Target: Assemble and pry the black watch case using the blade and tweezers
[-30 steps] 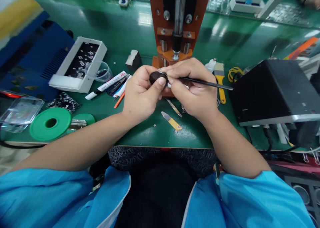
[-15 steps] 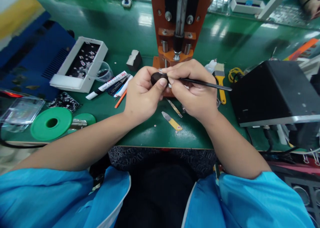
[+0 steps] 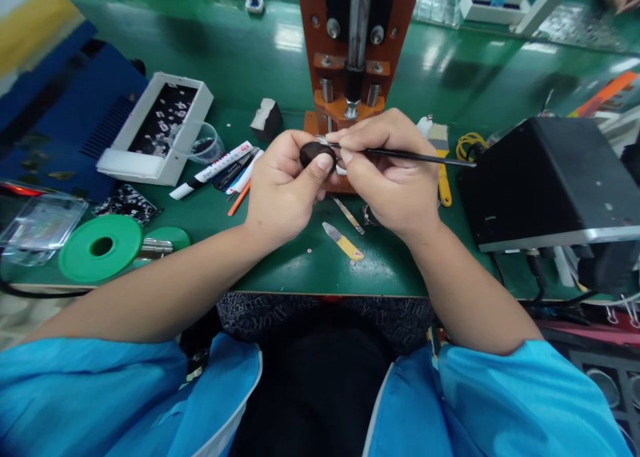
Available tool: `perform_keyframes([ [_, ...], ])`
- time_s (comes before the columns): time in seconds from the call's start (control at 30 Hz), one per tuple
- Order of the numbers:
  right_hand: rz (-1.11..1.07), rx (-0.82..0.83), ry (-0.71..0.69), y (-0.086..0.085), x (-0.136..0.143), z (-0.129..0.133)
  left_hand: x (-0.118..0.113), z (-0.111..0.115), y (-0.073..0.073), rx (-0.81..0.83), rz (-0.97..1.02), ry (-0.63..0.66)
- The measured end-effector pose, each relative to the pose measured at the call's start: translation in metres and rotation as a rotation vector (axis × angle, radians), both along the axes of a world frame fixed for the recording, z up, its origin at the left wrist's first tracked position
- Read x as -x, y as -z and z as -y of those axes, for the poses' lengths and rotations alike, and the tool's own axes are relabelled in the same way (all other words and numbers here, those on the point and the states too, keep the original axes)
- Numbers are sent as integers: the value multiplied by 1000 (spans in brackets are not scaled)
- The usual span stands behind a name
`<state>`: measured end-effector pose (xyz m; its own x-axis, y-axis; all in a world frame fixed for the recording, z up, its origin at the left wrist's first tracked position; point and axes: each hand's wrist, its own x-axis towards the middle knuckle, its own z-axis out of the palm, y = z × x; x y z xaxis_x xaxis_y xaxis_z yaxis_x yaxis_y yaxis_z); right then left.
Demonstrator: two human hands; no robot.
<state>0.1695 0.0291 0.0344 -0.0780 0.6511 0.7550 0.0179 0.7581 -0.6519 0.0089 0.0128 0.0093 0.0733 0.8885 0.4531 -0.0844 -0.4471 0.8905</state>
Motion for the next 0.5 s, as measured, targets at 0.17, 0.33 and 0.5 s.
perform_keyframes([
  [0.17,24,-13,-16,-4,1,2,0,-2,3,-32,-8,-11],
  [0.33,-14,57,-44,-3,-2,2,1,-2,4,-19,-10,9],
  [0.5,-9,64,-58,-3,-2,3,2,-2,2,-19,-51,-30],
])
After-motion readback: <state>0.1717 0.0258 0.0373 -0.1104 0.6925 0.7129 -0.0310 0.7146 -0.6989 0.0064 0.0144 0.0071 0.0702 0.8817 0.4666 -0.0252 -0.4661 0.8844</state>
